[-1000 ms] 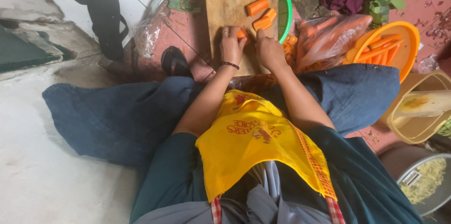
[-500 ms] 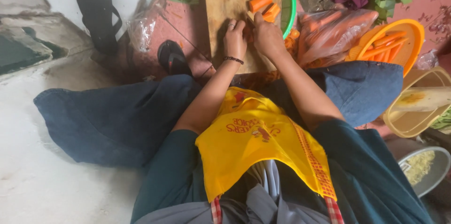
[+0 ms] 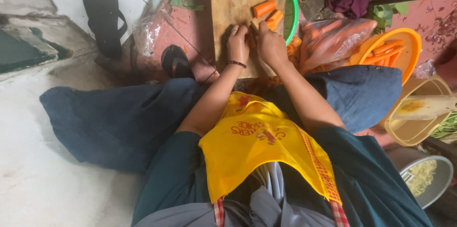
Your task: Chopping and peeling carrots on a wooden board placed on the floor.
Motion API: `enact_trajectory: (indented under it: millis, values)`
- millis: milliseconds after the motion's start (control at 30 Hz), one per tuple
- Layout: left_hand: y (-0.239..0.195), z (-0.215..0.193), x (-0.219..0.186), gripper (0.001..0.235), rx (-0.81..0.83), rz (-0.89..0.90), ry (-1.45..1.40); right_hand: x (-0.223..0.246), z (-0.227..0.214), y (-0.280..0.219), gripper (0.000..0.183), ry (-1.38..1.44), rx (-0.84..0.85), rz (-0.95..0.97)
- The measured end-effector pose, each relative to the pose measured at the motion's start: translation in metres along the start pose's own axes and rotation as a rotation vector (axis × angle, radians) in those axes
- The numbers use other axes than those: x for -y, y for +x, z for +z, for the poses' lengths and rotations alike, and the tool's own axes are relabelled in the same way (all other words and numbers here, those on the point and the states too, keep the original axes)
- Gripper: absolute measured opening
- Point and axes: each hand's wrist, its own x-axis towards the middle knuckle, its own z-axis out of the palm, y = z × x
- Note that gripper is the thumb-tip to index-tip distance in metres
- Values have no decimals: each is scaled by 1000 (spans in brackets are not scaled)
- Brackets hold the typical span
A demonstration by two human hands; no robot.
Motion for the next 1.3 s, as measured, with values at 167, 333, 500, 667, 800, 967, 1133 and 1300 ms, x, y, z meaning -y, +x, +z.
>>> enact_trajectory:
  millis: [167, 333, 500, 667, 800, 967, 1133, 1300]
  values:
    - [-5, 4, 9, 27, -4, 24, -9, 0, 27, -5, 30, -41, 11, 47]
    - [3, 10, 14, 21, -15, 52, -19, -10, 38, -7, 33, -115, -200, 10]
    - [4, -3, 17, 22, 43, 49, -153, -44, 25, -10, 50, 146, -289, -60]
    - [12, -15, 3, 41, 158, 380, 104, -38, -16, -23, 39, 111, -254, 3]
    - [10, -9, 24, 28, 269, 515, 281, -47, 0, -29, 36, 82, -148, -27]
    - [8, -27, -13, 37, 278, 256, 193, -35, 18, -23, 23, 31, -133, 61]
    - [-1, -12, -1, 35, 220, 215, 139, -26, 10, -19, 22, 53, -118, 47]
    - [-7, -14, -2, 38, 196, 234, 199, -10, 31, -21, 18, 30, -126, 129]
